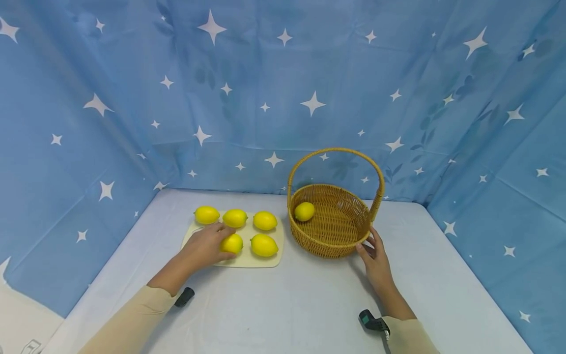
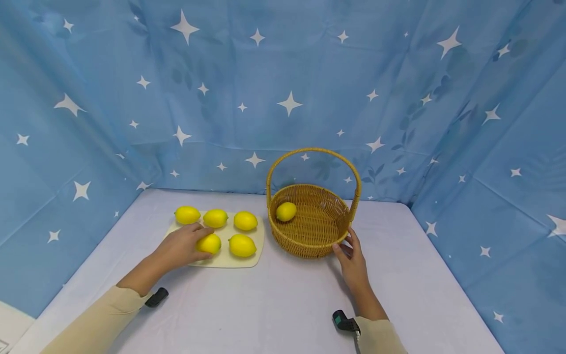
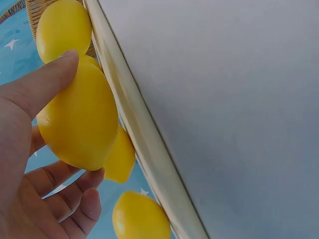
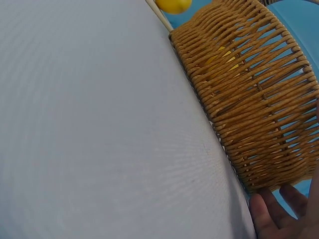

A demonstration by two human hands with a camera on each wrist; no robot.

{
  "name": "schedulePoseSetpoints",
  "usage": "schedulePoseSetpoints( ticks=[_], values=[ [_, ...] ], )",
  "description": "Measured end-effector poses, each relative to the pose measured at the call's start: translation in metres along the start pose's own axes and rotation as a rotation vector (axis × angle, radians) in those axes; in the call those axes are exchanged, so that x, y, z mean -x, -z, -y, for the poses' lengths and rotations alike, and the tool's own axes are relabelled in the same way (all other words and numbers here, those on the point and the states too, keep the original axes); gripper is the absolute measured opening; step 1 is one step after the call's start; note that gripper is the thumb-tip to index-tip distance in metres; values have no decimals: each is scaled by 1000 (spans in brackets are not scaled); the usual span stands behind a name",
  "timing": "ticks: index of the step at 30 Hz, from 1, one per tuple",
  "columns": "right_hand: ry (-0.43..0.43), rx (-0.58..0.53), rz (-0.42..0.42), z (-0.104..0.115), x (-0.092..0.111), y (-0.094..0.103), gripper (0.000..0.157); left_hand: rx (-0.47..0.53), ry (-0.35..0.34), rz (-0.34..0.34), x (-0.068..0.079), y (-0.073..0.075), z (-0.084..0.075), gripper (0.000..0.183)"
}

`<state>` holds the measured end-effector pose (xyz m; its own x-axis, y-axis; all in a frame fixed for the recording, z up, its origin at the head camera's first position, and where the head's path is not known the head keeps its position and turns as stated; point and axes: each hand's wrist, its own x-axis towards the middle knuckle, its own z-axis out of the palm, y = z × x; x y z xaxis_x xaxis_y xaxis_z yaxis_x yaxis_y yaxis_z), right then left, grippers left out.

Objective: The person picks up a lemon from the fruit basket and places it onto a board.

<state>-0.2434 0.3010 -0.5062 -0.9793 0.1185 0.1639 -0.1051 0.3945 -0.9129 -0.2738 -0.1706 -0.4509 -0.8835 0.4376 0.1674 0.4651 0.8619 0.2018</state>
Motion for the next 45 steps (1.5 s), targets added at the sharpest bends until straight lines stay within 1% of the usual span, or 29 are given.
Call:
schedulePoseSetpoints(
  ticks=[4, 10, 11, 15, 17, 19, 25, 28, 31, 34, 36, 38, 40, 42, 45],
  values=[
    [2, 2, 0, 0, 0, 0, 74, 4, 4, 6, 0, -2, 0, 67],
    [14, 0, -2, 1, 0, 1, 74, -7, 2, -1, 1, -2, 0, 67],
    [11, -2, 3, 6, 2, 1, 75, -7, 3, 0, 1, -2, 0, 67],
    [1, -5, 12, 8, 2, 1, 75, -2, -1, 5, 1, -2, -1, 67],
    [-3, -5, 13, 8, 2, 1, 75, 2, 0, 7, 2, -1, -1, 68],
    [7, 0, 7, 2, 1, 1, 75, 2, -1, 9, 3, -1, -2, 68],
    [7, 4, 6, 2, 1, 1, 75, -13, 10, 23, 0, 5, -5, 69],
    [2, -4, 16, 9, 2, 2, 76, -11, 9, 26, -3, 10, -7, 69],
    [2, -12, 29, 23, 7, 3, 76, -6, 1, 27, -8, 14, -10, 68],
    [10, -10, 32, 37, 13, 3, 74, 5, -18, 18, -14, 16, -14, 68],
    [16, -4, 30, 41, 13, 4, 73, 9, -35, 8, -20, 17, -19, 68],
    [17, -11, 27, 40, 12, 4, 73, 14, -57, -6, -25, 18, -24, 68],
    [13, -23, 27, 35, 9, 5, 74, 13, -72, -18, -31, 19, -30, 68],
    [6, -29, 30, 26, 5, 5, 76, 9, -81, -21, -34, 20, -35, 68],
    [3, -20, 31, 10, 1, 4, 77, 9, -84, -6, -38, 18, -41, 67]
  ],
)
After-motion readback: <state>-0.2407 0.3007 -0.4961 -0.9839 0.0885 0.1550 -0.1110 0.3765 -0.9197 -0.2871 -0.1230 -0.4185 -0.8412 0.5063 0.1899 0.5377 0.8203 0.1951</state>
